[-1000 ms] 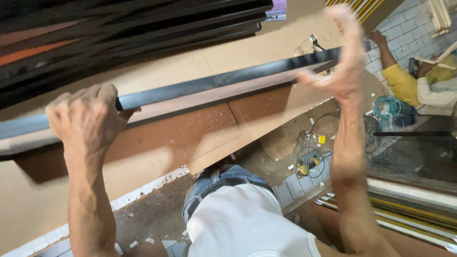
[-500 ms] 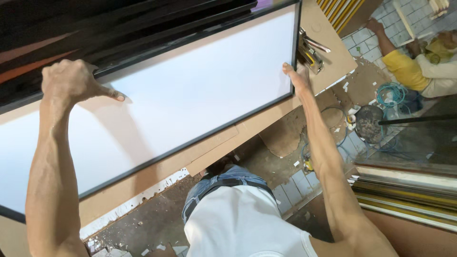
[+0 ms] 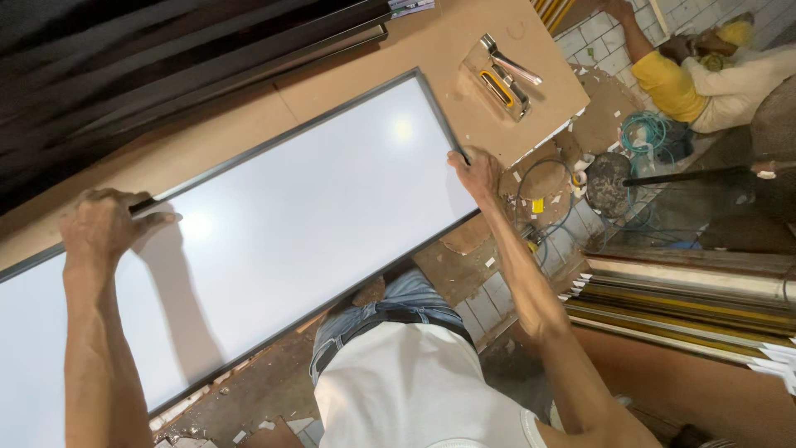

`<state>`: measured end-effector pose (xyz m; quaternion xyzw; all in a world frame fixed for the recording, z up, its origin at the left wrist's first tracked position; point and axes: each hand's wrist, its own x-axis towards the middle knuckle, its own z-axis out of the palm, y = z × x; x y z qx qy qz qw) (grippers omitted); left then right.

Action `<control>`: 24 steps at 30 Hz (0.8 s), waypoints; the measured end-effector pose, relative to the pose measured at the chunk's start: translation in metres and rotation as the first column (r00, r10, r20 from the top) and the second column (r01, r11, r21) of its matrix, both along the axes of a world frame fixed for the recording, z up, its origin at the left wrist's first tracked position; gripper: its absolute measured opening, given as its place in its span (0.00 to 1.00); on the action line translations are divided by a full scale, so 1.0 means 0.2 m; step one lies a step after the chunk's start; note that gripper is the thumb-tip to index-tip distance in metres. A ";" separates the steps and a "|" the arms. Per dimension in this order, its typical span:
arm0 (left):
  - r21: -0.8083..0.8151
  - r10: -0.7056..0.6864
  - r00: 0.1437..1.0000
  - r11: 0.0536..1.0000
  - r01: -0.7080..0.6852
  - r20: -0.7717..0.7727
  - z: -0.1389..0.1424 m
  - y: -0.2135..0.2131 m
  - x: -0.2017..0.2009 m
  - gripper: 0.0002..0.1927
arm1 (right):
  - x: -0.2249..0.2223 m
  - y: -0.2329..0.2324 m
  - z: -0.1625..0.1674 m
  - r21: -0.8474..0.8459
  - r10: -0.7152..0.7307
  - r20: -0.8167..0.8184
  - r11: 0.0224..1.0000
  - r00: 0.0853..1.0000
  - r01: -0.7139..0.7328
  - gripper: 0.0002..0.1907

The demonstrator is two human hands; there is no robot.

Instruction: The person assembles picture frames by placing white backing boards into black frames, folding the edges, and securing them with a staple gun. They repeat this process for multiple frames, stacking completed units aside.

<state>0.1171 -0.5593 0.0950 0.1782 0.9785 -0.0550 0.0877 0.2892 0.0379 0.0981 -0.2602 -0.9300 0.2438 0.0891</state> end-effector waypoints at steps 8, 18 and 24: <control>0.266 -0.065 0.933 0.949 0.167 -0.353 -0.05 0.45 0.08 0.17 | -0.78 0.55 0.22 0.127 0.431 -0.103 0.900 0.897 -0.417 0.17; 0.703 0.351 0.930 0.687 -0.181 -0.104 0.26 1.33 0.60 0.11 | -1.96 0.66 0.31 -0.017 0.764 0.388 0.565 0.515 -0.825 0.19; 0.685 0.585 0.773 0.459 -0.565 0.245 0.26 1.40 0.82 0.09 | -2.07 0.63 0.27 -0.109 0.797 0.447 0.500 0.407 -0.859 0.19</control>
